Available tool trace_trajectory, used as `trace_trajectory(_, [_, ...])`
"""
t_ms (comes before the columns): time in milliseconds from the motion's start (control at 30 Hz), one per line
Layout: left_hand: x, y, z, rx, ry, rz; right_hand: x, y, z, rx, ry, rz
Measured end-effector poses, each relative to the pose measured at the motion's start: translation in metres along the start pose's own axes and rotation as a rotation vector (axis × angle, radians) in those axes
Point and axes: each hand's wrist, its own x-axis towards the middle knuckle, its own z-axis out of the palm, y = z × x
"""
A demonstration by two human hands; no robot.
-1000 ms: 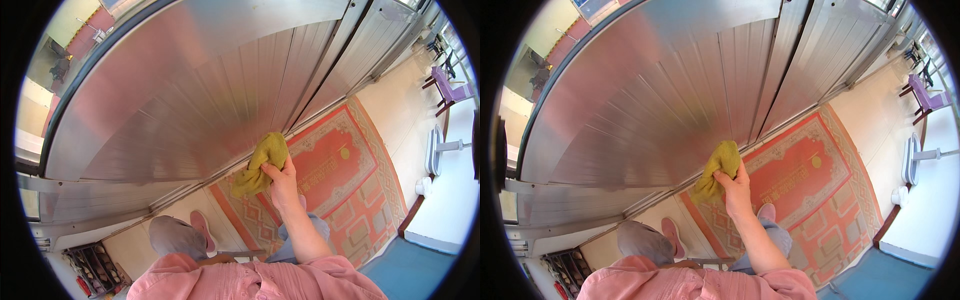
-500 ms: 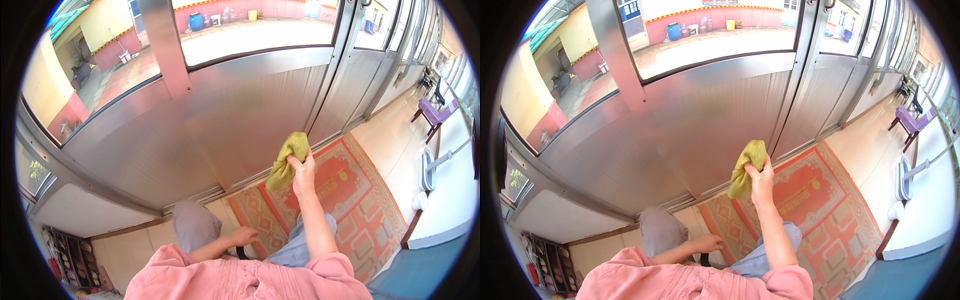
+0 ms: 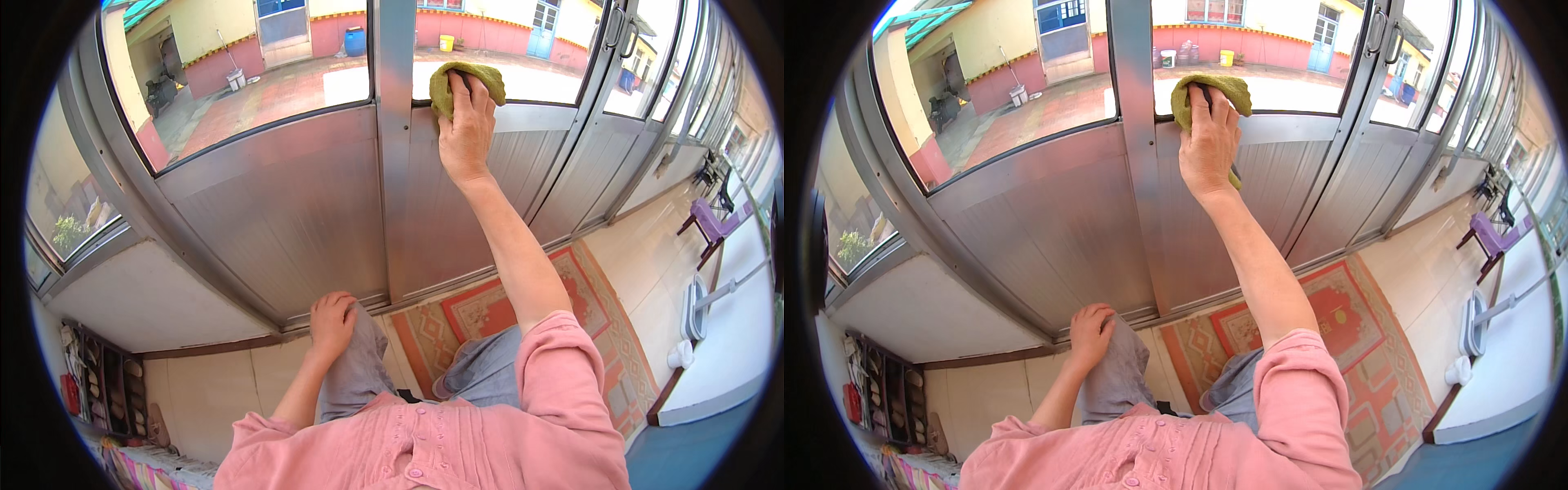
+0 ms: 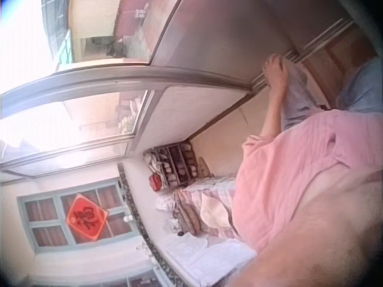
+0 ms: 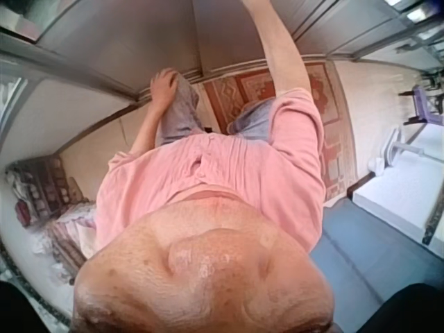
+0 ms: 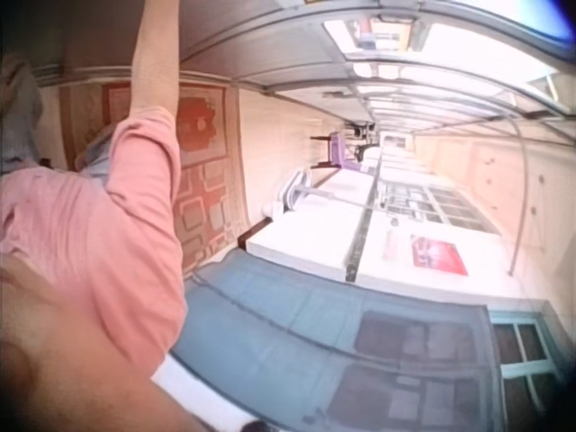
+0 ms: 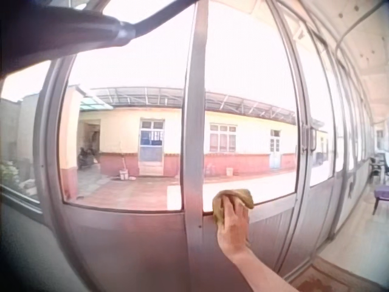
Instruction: The person wipes the surface of a metal door with a green cloth. They systematically clean the upper and middle sections of the door, moving the cloth in circular and vertical motions. The person occasionally adjusts the cloth in their hand to use a different side.
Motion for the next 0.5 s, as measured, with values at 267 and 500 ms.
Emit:
trace_trajectory(267, [-0.007,-0.039,-0.008,0.206,-0.055,-0.046,0.020,0.038,-0.015,0.088,-0.019,-0.104])
trace_trajectory(500, [0.013,-0.042,0.000,0.104,-0.127,-0.126,0.039,0.117,-0.016,0.299,0.211,0.301])
